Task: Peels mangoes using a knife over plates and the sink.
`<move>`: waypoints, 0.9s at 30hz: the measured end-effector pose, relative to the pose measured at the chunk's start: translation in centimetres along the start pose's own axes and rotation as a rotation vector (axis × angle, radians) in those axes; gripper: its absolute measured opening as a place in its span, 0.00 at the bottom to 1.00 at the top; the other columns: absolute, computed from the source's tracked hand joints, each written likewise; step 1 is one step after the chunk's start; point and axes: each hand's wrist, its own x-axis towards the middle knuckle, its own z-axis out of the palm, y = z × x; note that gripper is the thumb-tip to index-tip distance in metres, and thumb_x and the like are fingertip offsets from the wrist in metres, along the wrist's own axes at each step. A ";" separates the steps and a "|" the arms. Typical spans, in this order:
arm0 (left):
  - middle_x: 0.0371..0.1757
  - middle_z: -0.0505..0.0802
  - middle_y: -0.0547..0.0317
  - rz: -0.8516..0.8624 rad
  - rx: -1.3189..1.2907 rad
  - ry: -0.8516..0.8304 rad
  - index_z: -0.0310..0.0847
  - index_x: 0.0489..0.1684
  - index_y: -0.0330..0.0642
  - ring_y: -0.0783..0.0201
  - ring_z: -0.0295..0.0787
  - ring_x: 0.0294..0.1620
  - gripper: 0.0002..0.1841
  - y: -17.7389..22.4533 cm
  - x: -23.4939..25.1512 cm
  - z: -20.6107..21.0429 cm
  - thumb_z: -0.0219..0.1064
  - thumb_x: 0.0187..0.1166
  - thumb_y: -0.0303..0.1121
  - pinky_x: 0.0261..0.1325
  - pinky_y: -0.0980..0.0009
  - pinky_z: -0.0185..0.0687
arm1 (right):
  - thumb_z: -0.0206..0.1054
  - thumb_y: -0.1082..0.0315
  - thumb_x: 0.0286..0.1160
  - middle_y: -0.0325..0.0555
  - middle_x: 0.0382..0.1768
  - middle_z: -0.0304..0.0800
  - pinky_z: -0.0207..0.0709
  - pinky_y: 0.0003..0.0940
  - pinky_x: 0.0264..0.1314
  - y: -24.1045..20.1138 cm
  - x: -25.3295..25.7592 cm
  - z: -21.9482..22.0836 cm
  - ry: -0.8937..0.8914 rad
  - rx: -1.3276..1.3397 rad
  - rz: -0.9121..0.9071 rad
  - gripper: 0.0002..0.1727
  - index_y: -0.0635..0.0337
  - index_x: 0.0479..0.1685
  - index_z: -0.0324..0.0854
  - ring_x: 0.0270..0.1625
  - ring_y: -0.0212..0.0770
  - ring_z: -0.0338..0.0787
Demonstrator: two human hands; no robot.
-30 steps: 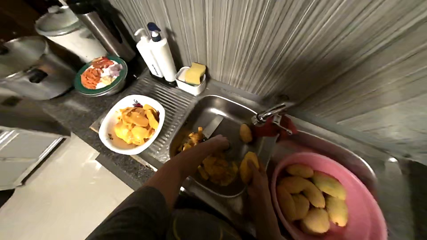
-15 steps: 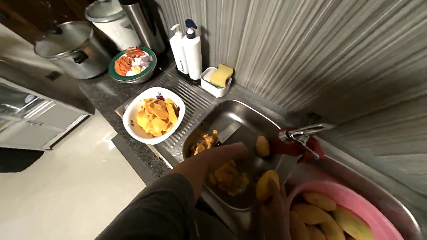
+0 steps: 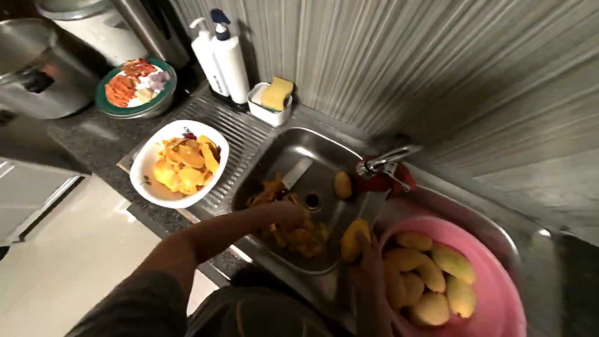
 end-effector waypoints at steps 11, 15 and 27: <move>0.81 0.77 0.38 0.213 -0.390 1.140 0.77 0.79 0.46 0.39 0.76 0.78 0.27 9.6 9.0 -8.2 0.70 0.81 0.41 0.75 0.45 0.75 | 0.60 0.65 0.85 0.55 0.62 0.83 0.88 0.41 0.50 -0.6 -0.8 -1.1 0.074 0.028 -0.032 0.30 0.57 0.86 0.60 0.52 0.42 0.90; 0.83 0.75 0.41 0.141 -0.057 0.979 0.81 0.77 0.55 0.37 0.60 0.87 0.25 13.3 12.3 -12.2 0.67 0.83 0.48 0.86 0.31 0.47 | 0.59 0.64 0.86 0.53 0.63 0.84 0.87 0.42 0.54 -0.7 -0.8 -2.6 0.106 0.082 -0.064 0.30 0.56 0.86 0.61 0.55 0.42 0.89; 0.81 0.76 0.39 0.307 -0.511 0.961 0.71 0.81 0.40 0.43 0.76 0.79 0.24 9.7 8.8 -11.9 0.64 0.85 0.31 0.78 0.46 0.75 | 0.59 0.65 0.86 0.55 0.57 0.86 0.89 0.42 0.48 -0.3 -1.0 -4.1 0.156 0.188 -0.061 0.28 0.60 0.84 0.62 0.49 0.44 0.91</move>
